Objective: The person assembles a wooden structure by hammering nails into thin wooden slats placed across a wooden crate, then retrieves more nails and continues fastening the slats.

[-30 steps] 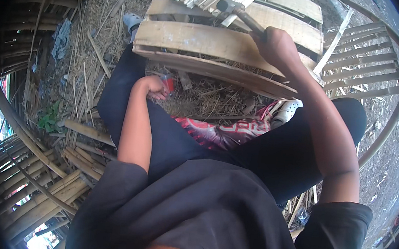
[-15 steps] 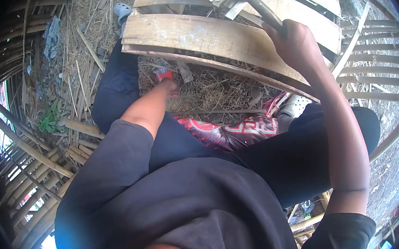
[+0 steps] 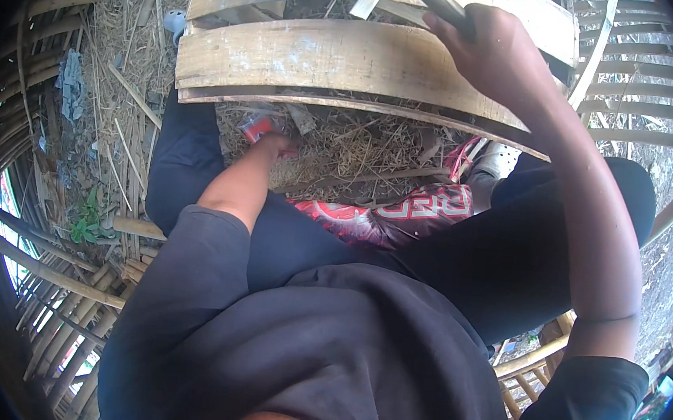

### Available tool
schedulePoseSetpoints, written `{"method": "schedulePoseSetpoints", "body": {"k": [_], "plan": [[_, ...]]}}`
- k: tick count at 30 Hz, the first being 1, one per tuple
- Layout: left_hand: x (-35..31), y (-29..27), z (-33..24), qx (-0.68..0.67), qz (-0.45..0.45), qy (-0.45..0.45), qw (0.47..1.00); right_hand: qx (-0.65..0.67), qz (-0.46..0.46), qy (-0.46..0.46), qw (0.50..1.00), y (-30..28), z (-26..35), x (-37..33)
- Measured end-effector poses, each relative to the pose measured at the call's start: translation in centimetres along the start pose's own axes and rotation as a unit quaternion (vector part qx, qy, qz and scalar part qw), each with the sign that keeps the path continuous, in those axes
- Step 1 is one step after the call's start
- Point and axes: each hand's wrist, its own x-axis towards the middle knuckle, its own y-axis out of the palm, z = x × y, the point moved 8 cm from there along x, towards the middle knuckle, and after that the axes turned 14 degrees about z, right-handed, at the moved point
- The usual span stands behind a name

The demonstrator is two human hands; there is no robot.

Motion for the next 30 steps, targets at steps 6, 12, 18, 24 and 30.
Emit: {"method": "schedulePoseSetpoints", "body": {"k": [6, 12, 18, 24, 30], "plan": [[-3.8, -3.2, -1.1, 0.075, 0.045, -0.015, 0.996, -0.032, -0.099, -0.119, 0.987, -0.2, 0.5, -0.2], [-9.9, -2.7, -5.1, 0.066, 0.040, 0.056, 0.995, 0.004, -0.055, -0.043, 0.998, 0.5, -1.9, 0.8], [-13.5, 0.8, -8.1, 0.000, 0.258, 0.183, 0.949, -0.027, -0.084, -0.062, 0.994, 0.5, -1.9, 1.2], [-15.5, 3.7, -8.7, 0.006, 0.372, 0.228, 0.900, -0.016, -0.073, -0.058, 0.995, 0.4, -1.8, 1.1], [-12.4, -1.3, -2.3, 0.289, 0.127, -0.076, 0.946, -0.023, -0.069, -0.086, 0.994, 0.5, -0.9, 1.3]]}}
